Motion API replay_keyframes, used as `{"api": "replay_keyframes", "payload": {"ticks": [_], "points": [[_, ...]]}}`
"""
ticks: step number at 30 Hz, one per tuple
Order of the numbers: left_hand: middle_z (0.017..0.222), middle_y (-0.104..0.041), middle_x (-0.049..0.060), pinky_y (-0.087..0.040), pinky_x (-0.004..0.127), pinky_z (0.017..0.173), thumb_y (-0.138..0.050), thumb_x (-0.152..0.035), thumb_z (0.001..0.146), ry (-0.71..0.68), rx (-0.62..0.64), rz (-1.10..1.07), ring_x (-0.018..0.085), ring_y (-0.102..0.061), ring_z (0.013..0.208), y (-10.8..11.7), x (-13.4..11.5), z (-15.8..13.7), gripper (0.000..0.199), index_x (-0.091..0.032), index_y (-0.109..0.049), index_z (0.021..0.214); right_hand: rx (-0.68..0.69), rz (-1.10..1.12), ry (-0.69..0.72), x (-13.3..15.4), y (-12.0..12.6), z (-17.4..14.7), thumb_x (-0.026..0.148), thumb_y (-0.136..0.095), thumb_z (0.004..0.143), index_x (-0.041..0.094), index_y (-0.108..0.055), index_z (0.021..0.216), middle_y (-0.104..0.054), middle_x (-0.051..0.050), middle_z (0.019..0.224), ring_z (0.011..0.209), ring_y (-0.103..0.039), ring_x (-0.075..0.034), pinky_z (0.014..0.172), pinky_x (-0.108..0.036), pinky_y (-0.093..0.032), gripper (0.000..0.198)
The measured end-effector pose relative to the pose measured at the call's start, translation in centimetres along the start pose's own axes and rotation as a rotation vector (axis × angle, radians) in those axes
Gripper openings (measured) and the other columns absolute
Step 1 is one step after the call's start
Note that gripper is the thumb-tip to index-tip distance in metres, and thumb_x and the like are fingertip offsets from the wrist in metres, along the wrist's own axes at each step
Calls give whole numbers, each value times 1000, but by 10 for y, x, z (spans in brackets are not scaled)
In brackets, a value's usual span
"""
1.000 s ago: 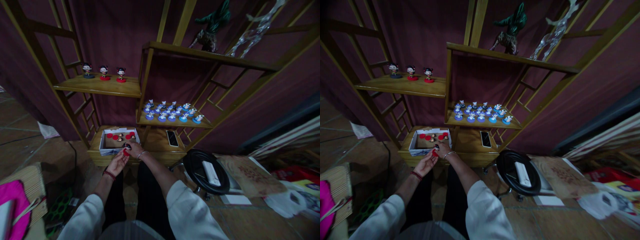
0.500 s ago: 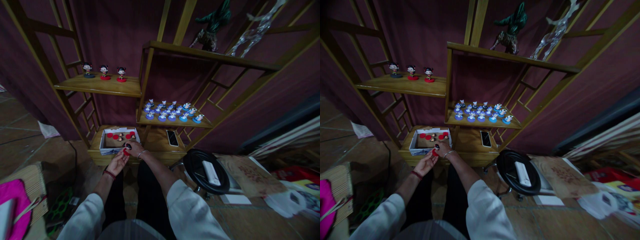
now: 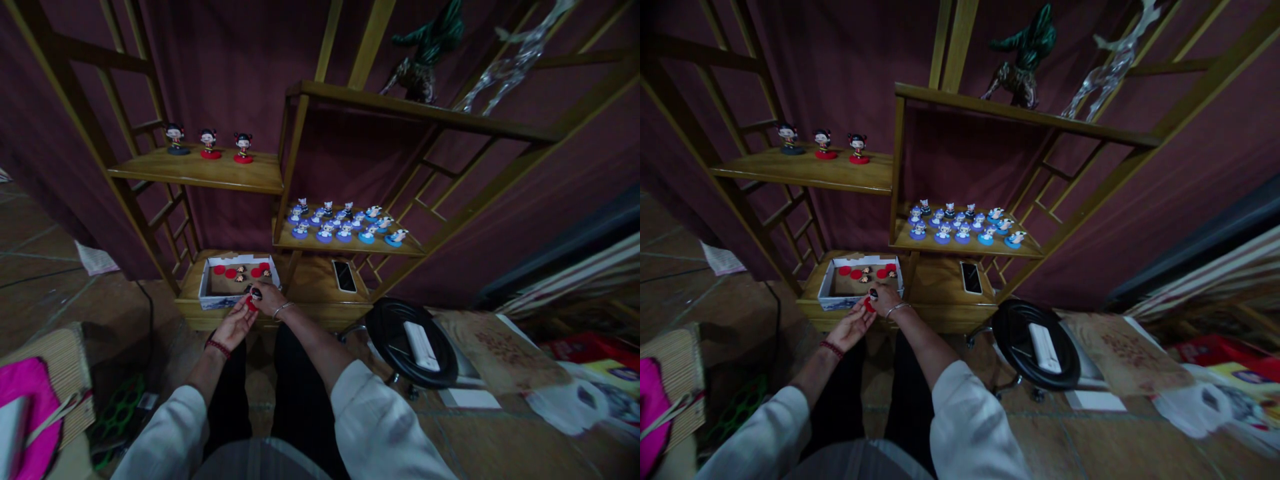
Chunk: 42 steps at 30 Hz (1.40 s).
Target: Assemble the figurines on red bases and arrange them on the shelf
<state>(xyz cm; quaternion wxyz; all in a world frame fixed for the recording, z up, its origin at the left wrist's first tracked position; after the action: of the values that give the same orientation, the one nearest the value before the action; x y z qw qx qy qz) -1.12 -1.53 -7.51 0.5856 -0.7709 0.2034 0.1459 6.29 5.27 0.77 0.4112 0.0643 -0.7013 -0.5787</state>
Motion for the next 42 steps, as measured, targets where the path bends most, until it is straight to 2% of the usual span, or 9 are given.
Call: {"api": "replay_keyframes", "payload": {"ticks": [6, 12, 26, 42], "points": [[95, -63, 2, -42, 29, 88, -51, -3, 75, 6, -3, -23, 11, -59, 86, -1, -1, -1, 33, -20, -58, 103, 6, 21, 36, 2, 3, 0, 18, -55, 67, 20, -57, 92, -63, -2, 87, 78, -57, -14, 67, -21, -40, 25], [98, -63, 2, -41, 30, 90, -51, -3, 75, -1, 19, -6, 11, -59, 89, 0, 0, 1, 35, -21, -57, 104, 18, 18, 46, 1, 1, 2, 18, -54, 67, 19, -58, 90, -63, -3, 87, 79, -57, -14, 68, -22, -40, 23], [97, -64, 2, -40, 30, 91, -53, -2, 73, 4, 15, 4, 11, -59, 90, 1, 1, 1, 36, -21, -57, 104, -23, 26, 7, 1, -1, -2, 15, -53, 69, 19, -57, 90, -63, -5, 86, 78, -57, -15, 69, -23, -41, 22], [84, -65, 3, -44, 29, 83, -49, -5, 74, 47, -23, -110, 12, -60, 80, -1, 0, -1, 29, -19, -60, 96, 58, 24, 44, 1, 5, -2, 20, -56, 67, 20, -53, 106, -63, -4, 96, 87, -58, -16, 73, -24, -42, 39]]}}
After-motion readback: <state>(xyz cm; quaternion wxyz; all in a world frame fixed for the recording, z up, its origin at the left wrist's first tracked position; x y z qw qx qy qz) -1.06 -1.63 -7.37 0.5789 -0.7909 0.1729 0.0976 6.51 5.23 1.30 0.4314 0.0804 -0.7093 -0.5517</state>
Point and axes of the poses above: each hand's wrist, its own z-axis towards the middle knuckle, its own y-axis out of the back of the hand, x = y × z, the point moved 5 cm from there along z, towards the middle knuckle
